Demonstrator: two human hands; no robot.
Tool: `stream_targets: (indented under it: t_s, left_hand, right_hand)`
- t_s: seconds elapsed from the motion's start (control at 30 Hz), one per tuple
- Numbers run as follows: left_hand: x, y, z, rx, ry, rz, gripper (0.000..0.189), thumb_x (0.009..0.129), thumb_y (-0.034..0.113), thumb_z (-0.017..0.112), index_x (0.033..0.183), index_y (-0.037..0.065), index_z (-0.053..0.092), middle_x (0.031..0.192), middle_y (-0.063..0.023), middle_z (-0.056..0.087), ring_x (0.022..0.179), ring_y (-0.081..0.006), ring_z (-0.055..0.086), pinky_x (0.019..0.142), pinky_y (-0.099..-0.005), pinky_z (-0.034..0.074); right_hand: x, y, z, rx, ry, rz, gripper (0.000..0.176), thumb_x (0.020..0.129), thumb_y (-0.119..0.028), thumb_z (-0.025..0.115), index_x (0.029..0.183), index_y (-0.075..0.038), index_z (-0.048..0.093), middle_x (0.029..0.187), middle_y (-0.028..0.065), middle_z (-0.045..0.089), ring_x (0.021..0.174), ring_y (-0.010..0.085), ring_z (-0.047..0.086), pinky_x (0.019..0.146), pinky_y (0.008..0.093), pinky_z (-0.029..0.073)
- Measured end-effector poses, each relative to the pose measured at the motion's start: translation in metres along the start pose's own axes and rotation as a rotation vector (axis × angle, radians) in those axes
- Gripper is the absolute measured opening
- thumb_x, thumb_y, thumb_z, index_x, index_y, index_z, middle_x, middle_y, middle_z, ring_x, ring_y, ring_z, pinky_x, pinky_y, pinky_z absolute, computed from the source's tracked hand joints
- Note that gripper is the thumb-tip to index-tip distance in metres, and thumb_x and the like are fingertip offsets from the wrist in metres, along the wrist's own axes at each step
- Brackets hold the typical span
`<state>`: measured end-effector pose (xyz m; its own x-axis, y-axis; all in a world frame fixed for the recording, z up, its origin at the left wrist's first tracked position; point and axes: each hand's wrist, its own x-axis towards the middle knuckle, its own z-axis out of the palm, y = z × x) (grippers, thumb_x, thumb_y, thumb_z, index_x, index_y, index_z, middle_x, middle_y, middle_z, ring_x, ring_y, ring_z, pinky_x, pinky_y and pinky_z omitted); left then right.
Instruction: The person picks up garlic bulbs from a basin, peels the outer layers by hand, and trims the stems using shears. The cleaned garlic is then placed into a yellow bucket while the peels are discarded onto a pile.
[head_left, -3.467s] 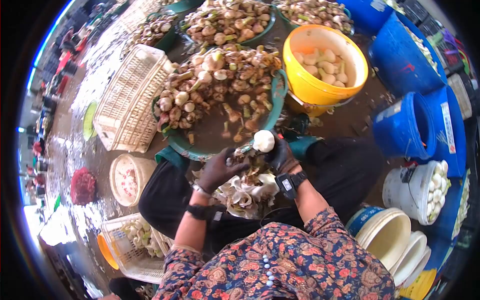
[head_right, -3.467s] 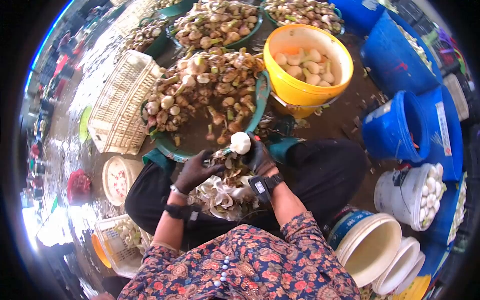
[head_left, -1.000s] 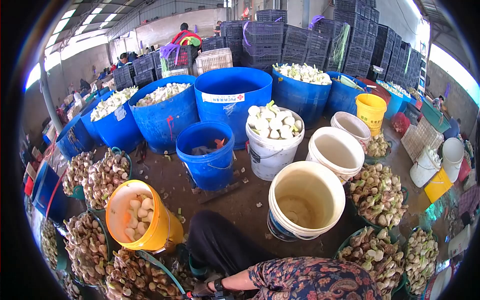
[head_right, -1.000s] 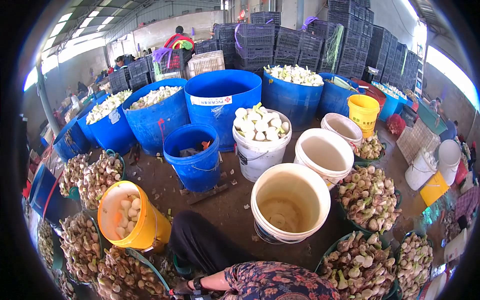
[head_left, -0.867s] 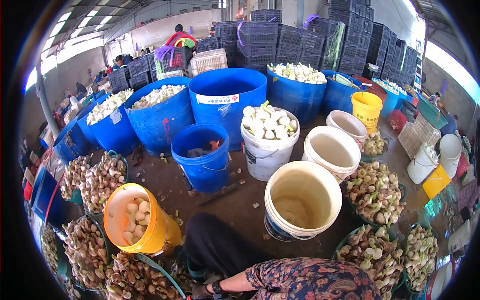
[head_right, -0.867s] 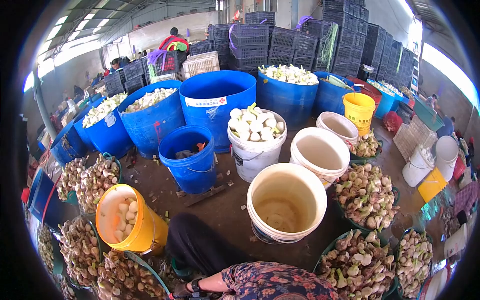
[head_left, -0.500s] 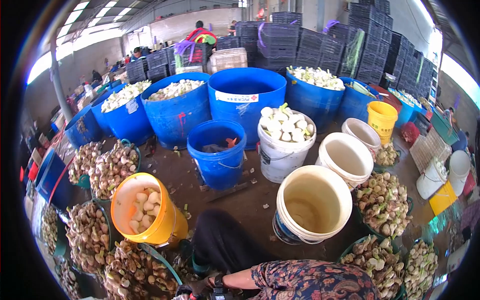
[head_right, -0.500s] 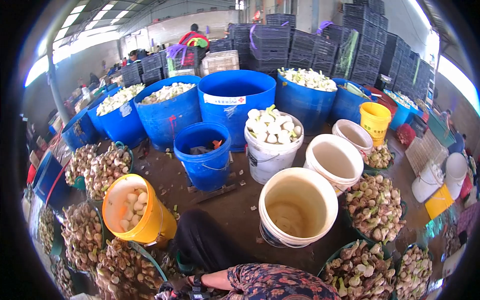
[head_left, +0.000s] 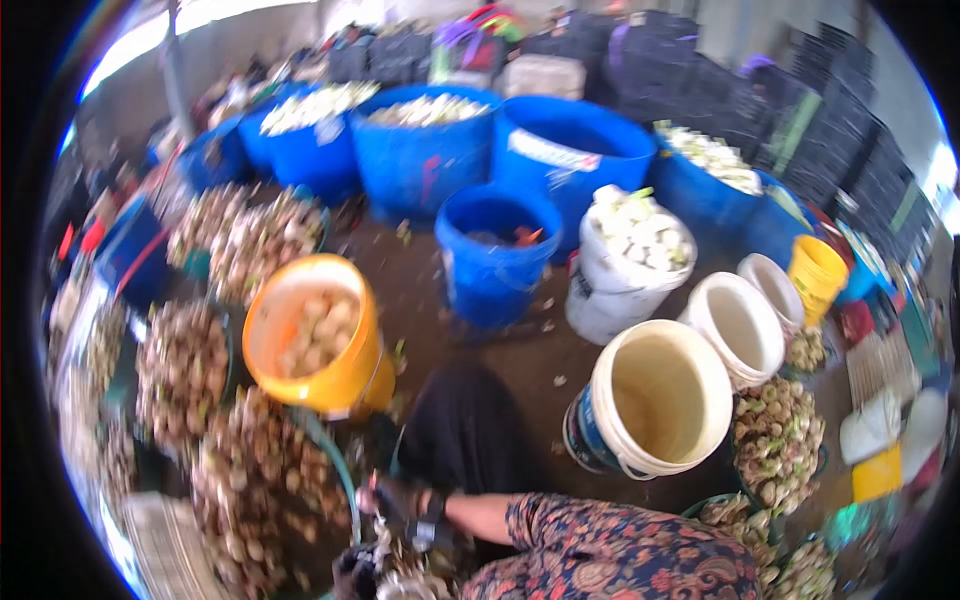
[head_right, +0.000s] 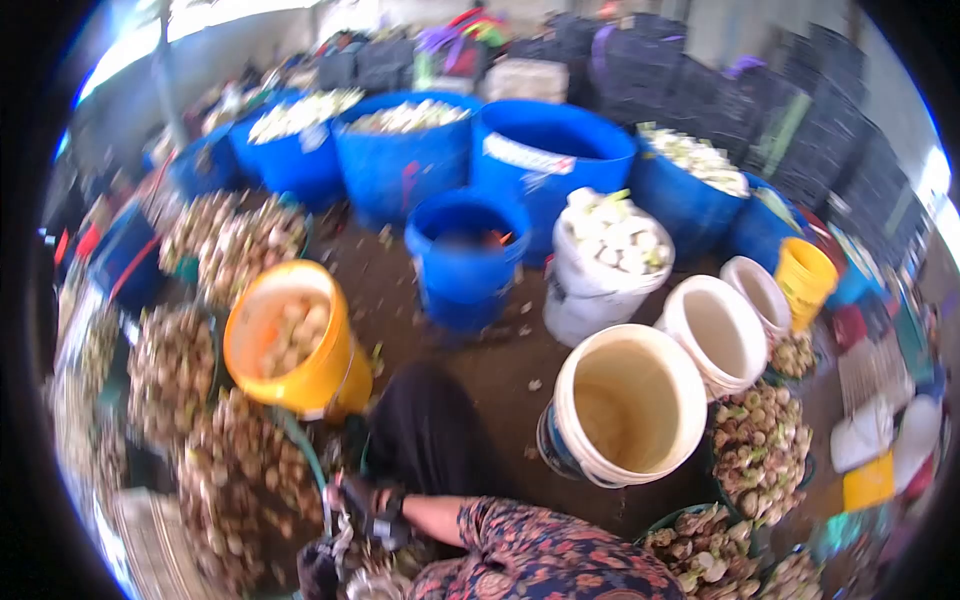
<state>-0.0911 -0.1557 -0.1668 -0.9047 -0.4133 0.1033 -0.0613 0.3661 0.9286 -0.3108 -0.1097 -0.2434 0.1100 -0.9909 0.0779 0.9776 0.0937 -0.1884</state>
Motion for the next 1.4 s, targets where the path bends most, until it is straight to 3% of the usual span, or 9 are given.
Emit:
stream_targets:
  t_s: [0.07,0.1,0.3,0.6,0.67,0.8,0.9,0.97,1.4]
  left_hand:
    - [-0.003,0.085,0.007,-0.826,-0.011,-0.465,0.02,0.072,0.005,0.065,0.091,-0.002,0.061,0.082,-0.0092,0.063,0.077,-0.0185,0.06,0.072,-0.0329,0.049]
    - [-0.008,0.109,0.018,-0.797,0.108,-0.466,0.021,0.074,0.004,0.065,0.092,-0.004,0.061,0.086,-0.0099,0.064,0.079,-0.0192,0.06,0.074,-0.0315,0.048]
    - [-0.012,0.086,0.009,0.517,-0.227,-0.571,0.037,0.077,0.032,0.067,0.092,-0.001,0.066,0.082,-0.0119,0.067,0.072,-0.0199,0.063,0.071,-0.0321,0.049]
    - [0.044,-0.05,-0.023,0.227,0.477,-0.821,0.039,0.075,0.031,0.067,0.097,-0.001,0.064,0.088,-0.0173,0.065,0.075,-0.0228,0.061,0.067,-0.0323,0.048]
    - [0.048,-0.133,-0.013,1.436,-0.408,-0.093,0.05,0.076,0.03,0.065,0.117,0.004,0.054,0.114,-0.0206,0.056,0.089,-0.0233,0.059,0.074,-0.0328,0.048]
    - [0.072,-0.146,0.014,0.114,0.203,-0.9,0.04,0.08,0.023,0.064,0.117,0.01,0.055,0.11,-0.0136,0.059,0.099,-0.0218,0.057,0.08,-0.0299,0.047]
    - [0.074,-0.072,0.006,-0.397,0.472,-0.787,0.039,0.078,0.018,0.069,0.113,0.004,0.057,0.099,-0.008,0.063,0.09,-0.0141,0.058,0.077,-0.027,0.047]
    - [0.065,-0.03,-0.006,-0.301,0.418,-0.69,0.042,0.073,0.017,0.073,0.108,0.0,0.058,0.095,-0.0042,0.064,0.083,-0.0098,0.057,0.076,-0.0262,0.047]
    - [0.023,0.071,0.01,0.267,0.302,-0.356,0.037,0.063,0.015,0.08,0.093,0.001,0.062,0.081,-0.0101,0.065,0.071,-0.012,0.058,0.068,-0.0293,0.048]
  right_hand:
    - [-0.02,-0.021,0.088,0.135,0.481,-0.118,0.02,0.091,-0.021,0.044,0.075,-0.011,0.05,0.066,-0.005,0.044,0.058,0.0066,0.043,0.055,0.0219,0.039]
    - [-0.01,-0.025,0.049,0.179,-0.121,0.025,0.017,0.091,-0.02,0.045,0.077,-0.011,0.049,0.067,-0.0051,0.045,0.058,0.0057,0.044,0.055,0.0197,0.041]
    - [-0.012,-0.033,0.092,0.516,0.207,0.217,0.019,0.087,-0.022,0.051,0.072,-0.01,0.047,0.059,-0.006,0.036,0.052,0.0068,0.038,0.047,0.0216,0.035]
    - [-0.014,-0.02,0.102,-0.238,0.687,0.021,0.025,0.091,-0.026,0.047,0.086,-0.004,0.058,0.074,0.0001,0.056,0.064,0.0111,0.054,0.058,0.0245,0.047]
    - [-0.019,-0.015,0.09,-0.343,0.73,-0.075,0.027,0.09,-0.023,0.042,0.092,-0.001,0.058,0.085,0.0061,0.06,0.08,0.0178,0.059,0.073,0.0277,0.051]
    - [-0.02,-0.014,0.046,-0.664,0.453,-0.043,0.023,0.087,-0.021,0.047,0.094,-0.001,0.056,0.089,0.01,0.06,0.081,0.0208,0.06,0.07,0.0371,0.054]
    - [-0.015,-0.015,0.064,-1.59,0.335,-0.111,0.018,0.082,-0.019,0.056,0.087,-0.003,0.062,0.069,0.0022,0.06,0.062,0.0153,0.059,0.053,0.03,0.048]
    - [-0.009,-0.003,0.066,-0.956,0.884,0.056,0.018,0.076,-0.02,0.067,0.085,-0.005,0.063,0.058,0.002,0.058,0.052,0.0176,0.057,0.048,0.0312,0.044]
    - [-0.022,0.013,0.108,-1.889,0.378,0.003,0.036,0.078,-0.04,0.064,0.086,-0.005,0.067,0.073,0.0211,0.061,0.07,0.0357,0.061,0.059,0.0416,0.046]
